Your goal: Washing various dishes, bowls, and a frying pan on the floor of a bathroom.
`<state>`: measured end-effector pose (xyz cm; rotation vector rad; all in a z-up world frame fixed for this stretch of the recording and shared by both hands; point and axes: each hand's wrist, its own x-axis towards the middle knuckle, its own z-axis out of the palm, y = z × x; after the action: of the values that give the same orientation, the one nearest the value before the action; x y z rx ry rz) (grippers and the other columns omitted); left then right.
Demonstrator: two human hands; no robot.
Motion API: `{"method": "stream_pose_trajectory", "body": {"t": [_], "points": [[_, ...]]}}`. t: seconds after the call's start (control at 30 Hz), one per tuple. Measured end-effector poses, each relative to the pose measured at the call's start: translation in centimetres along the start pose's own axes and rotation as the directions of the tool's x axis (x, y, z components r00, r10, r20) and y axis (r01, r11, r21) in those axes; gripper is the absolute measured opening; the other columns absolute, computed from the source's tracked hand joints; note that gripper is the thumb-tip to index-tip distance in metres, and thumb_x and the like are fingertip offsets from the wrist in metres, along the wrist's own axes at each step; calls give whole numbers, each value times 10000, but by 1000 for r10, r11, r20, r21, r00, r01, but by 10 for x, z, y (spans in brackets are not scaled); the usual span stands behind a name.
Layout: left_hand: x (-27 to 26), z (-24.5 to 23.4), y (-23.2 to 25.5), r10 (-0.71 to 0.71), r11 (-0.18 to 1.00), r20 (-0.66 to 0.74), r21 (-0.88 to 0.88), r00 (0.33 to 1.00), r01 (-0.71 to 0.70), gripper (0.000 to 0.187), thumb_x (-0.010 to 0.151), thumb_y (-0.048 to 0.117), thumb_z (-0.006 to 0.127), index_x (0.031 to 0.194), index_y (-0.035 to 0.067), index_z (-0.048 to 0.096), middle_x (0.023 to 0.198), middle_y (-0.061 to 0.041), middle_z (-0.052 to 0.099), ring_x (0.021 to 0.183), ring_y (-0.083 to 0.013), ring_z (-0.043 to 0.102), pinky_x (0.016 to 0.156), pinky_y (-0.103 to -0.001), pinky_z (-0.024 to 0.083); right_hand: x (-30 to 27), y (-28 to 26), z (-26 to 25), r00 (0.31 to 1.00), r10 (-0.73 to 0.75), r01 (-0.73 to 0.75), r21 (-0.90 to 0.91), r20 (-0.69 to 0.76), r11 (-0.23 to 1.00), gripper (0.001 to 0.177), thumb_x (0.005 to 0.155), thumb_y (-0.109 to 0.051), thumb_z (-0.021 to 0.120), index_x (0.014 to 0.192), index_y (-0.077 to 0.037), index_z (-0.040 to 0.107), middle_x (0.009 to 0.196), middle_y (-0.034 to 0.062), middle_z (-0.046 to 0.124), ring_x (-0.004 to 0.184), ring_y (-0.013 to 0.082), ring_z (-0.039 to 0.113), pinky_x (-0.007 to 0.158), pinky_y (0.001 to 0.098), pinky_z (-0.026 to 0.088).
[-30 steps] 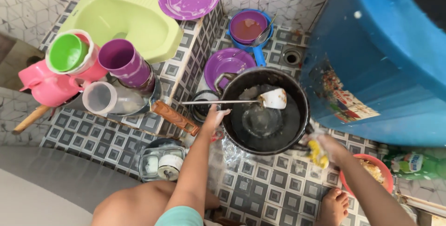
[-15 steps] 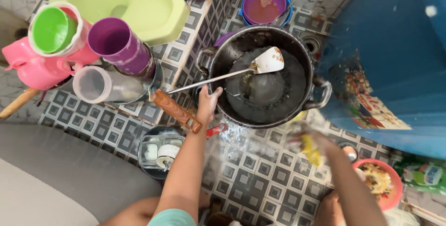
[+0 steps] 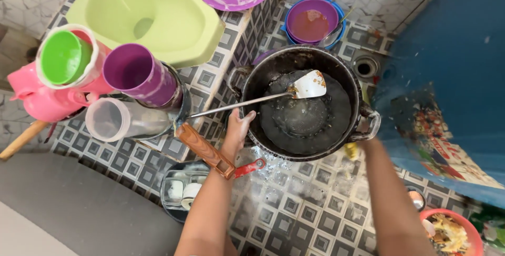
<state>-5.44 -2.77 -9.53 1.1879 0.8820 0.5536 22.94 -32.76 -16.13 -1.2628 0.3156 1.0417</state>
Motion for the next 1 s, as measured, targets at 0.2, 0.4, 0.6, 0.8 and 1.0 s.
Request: {"method": "stream_pose_trajectory", "body": {"t": [0.2, 0.4, 0.6, 0.8, 1.0], "points": [[17, -14, -27, -9, 996, 60, 85, 998, 4, 398, 910, 73, 723, 1274, -48, 618, 1128, -91, 718, 987, -145, 634, 914, -295, 501, -16, -74, -1, 998, 60, -56, -250, 9, 967, 569, 968, -516, 550, 1344, -91, 592, 1306, 132, 651, 1140, 306, 625, 966, 487, 508], [12, -32, -44, 96, 980, 128, 163, 987, -117, 642, 900, 79, 743, 1431, -33, 399, 1350, -76, 620, 1229, -151, 567, 1059, -286, 408, -59, -75, 16, 997, -66, -1, -885, -36, 465, 796, 951, -690, 639, 1334, 7, 639, 1272, 171, 675, 1155, 284, 630, 996, 431, 460], [-22, -14, -72, 76, 973, 268, 190, 960, -130, 524, 881, 94, 724, 1360, -20, 546, 1272, -107, 671, 1155, -181, 608, 1021, -303, 462, -38, -27, -60, 971, -12, 234, -932, 240, 276, 562, 749, -467, 805, 1077, -12, 779, 1027, 164, 799, 904, 257, 675, 836, 402, 544], [-61, 20, -73, -130, 949, 247, 312, 960, 49, 474, 869, 44, 714, 1317, -20, 572, 1243, -125, 693, 1121, -201, 624, 997, -318, 457, -65, -9, -86, 996, -52, 73, -994, 77, -76, 536, 726, -512, 822, 1052, -91, 756, 989, 175, 767, 885, 317, 712, 827, 430, 538], [-62, 28, -126, -270, 923, 240, 339, 932, 181, 438, 880, 49, 672, 1304, 44, 565, 1163, -120, 719, 1028, -221, 662, 899, -355, 521, -73, 11, -108, 997, -61, -46, -986, -36, -160, 552, 763, -573, 788, 983, -67, 764, 1038, 213, 763, 959, 375, 722, 854, 464, 554]]}}
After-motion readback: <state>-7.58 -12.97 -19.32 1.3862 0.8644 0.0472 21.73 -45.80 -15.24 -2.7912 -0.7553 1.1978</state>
